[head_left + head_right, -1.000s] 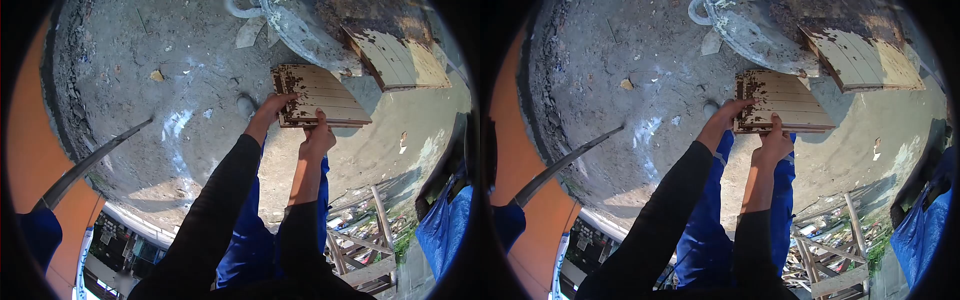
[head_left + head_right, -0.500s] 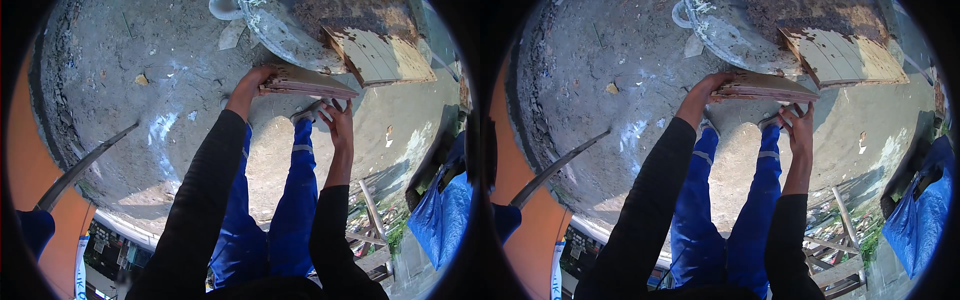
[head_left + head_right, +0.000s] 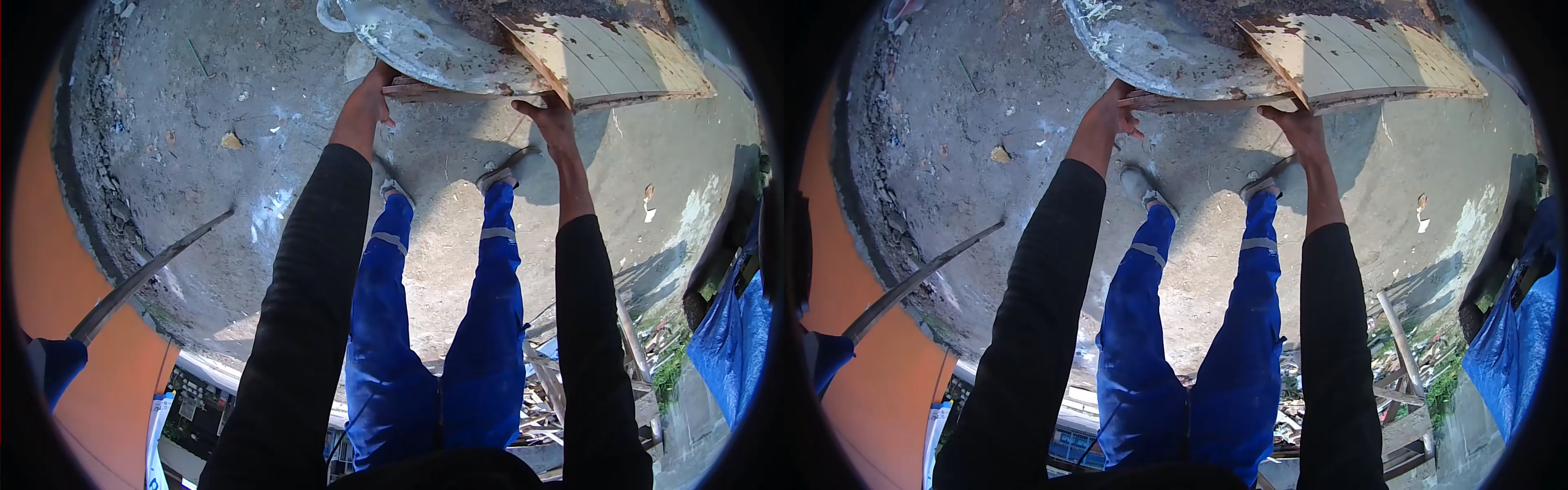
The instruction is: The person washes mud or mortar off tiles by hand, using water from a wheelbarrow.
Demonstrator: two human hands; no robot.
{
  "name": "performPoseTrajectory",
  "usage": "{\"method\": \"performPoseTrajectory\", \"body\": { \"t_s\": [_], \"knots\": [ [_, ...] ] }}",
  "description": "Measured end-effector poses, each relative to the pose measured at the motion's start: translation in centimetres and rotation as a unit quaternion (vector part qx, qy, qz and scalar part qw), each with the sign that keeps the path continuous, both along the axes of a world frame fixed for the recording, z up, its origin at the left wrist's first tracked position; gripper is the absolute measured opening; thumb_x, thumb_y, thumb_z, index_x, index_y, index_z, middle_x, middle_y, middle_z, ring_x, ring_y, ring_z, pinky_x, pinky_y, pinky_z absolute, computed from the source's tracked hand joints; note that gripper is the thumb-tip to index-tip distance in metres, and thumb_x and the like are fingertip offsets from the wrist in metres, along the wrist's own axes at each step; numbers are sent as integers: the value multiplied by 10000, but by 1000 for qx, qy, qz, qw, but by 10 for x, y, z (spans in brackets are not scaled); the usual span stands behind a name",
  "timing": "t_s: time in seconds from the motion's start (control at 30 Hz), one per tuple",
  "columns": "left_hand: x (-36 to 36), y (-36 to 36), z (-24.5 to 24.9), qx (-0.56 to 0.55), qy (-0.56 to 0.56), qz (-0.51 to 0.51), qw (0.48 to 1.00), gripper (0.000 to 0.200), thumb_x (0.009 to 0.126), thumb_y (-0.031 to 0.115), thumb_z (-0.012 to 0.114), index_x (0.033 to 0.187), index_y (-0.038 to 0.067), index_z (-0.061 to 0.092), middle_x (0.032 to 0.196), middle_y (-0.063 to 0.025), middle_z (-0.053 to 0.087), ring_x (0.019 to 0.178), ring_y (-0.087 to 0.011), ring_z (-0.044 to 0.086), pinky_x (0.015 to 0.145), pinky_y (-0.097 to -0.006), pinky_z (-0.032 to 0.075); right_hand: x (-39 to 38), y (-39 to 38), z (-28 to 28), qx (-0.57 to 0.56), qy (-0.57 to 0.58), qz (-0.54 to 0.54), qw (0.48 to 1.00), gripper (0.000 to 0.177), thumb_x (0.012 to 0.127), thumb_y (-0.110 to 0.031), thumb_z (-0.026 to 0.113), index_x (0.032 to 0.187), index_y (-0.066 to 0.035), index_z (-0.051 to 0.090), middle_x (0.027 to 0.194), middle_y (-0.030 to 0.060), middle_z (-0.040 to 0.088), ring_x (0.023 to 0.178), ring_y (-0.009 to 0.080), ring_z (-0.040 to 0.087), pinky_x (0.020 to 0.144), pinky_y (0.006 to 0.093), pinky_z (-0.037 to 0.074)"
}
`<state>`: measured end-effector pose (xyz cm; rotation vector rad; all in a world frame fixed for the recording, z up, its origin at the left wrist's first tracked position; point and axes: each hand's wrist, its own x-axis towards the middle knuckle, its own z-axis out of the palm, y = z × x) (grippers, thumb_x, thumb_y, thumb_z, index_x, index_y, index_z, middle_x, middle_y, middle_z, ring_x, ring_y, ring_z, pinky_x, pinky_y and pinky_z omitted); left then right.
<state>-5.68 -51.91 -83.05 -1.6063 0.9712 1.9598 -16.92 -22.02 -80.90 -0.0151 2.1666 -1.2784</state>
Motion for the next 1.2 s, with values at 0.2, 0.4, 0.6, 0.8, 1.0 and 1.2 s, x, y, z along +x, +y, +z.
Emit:
{"method": "performPoseTrajectory", "body": {
  "t_s": [0.2,0.4,0.6,0.8,1.0,1.2],
  "knots": [
    [34,34,-23,-162,272,227,921,434,998,400,536,1273,69,594,1220,-140,653,1164,-272,590,1040,-429,405,0,8,-15,-7,3,32,999,732,705,-196,926,1307,27,574,1249,146,646,1153,212,605,1008,342,481],
    [36,63,-47,-295,302,281,862,418,999,405,449,1028,20,607,897,-125,661,841,-230,610,883,-371,443,28,-18,12,-84,46,11,995,602,755,-124,899,1246,33,589,1161,109,668,1094,196,633,979,327,510],
    [30,79,-39,-299,308,418,801,443,970,362,324,839,4,551,686,-154,588,583,-289,601,641,-413,553,87,-6,26,-55,98,-9,994,478,739,-75,900,1095,31,599,1027,95,663,958,153,643,860,288,528],
    [36,46,-62,-253,344,390,816,325,1004,285,410,851,19,514,850,-134,622,718,-200,593,700,-339,520,124,-34,44,-98,78,-110,986,427,742,-8,881,1052,35,591,974,105,681,859,129,646,775,258,542],
    [18,-15,-22,-254,284,403,832,474,913,385,339,686,28,552,628,-172,597,551,-323,571,617,-437,526,127,-79,34,-99,76,-127,984,447,707,-53,920,1018,11,605,911,72,701,864,109,654,773,257,527],
    [0,-60,-24,-250,279,388,842,399,914,367,392,747,56,580,740,-129,641,679,-296,608,726,-409,513,116,-114,8,-78,124,-120,982,589,679,-198,955,1099,53,628,1003,130,735,917,189,684,847,309,526]
  ]
}}
